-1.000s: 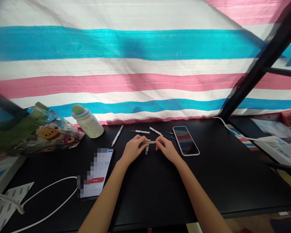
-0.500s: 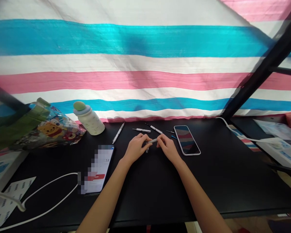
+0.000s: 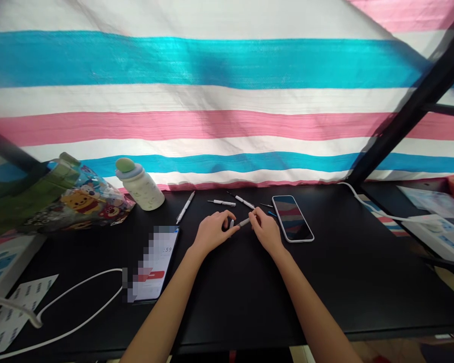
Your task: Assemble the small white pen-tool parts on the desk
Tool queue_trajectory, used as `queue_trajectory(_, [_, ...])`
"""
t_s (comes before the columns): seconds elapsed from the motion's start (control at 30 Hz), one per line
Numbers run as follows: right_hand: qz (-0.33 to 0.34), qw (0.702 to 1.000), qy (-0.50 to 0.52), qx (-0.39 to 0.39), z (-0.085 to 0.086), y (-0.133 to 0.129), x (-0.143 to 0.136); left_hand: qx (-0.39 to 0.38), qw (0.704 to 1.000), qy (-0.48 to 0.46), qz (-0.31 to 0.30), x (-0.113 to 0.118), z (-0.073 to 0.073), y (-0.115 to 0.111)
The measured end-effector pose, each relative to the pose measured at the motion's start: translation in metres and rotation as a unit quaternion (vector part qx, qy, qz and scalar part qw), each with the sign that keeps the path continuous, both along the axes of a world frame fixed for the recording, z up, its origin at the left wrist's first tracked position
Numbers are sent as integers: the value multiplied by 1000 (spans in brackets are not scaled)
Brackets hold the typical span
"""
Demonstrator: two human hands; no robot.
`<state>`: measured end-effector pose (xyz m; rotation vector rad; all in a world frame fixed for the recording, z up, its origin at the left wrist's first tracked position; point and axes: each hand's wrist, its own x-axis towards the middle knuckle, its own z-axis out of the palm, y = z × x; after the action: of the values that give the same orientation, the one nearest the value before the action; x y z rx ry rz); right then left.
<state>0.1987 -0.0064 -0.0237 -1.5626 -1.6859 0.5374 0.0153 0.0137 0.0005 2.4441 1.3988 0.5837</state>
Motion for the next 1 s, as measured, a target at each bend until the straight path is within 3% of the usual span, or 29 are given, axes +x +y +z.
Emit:
queue_trajectory(0.4, [7, 985, -172, -5, 0, -1, 5, 16, 1000, 18, -3, -5, -8, 3])
queue_trajectory(0.6, [8, 986, -163, -23, -8, 2, 4, 26, 1000, 0, -8, -3, -9, 5])
queue_trajectory(0.8, [74, 987, -140, 8, -10, 3, 3, 36, 999, 22, -7, -2, -11, 6])
queue_trajectory(1.0, [87, 980, -173, 38, -13, 6, -1, 40, 999, 36, -6, -1, -9, 5])
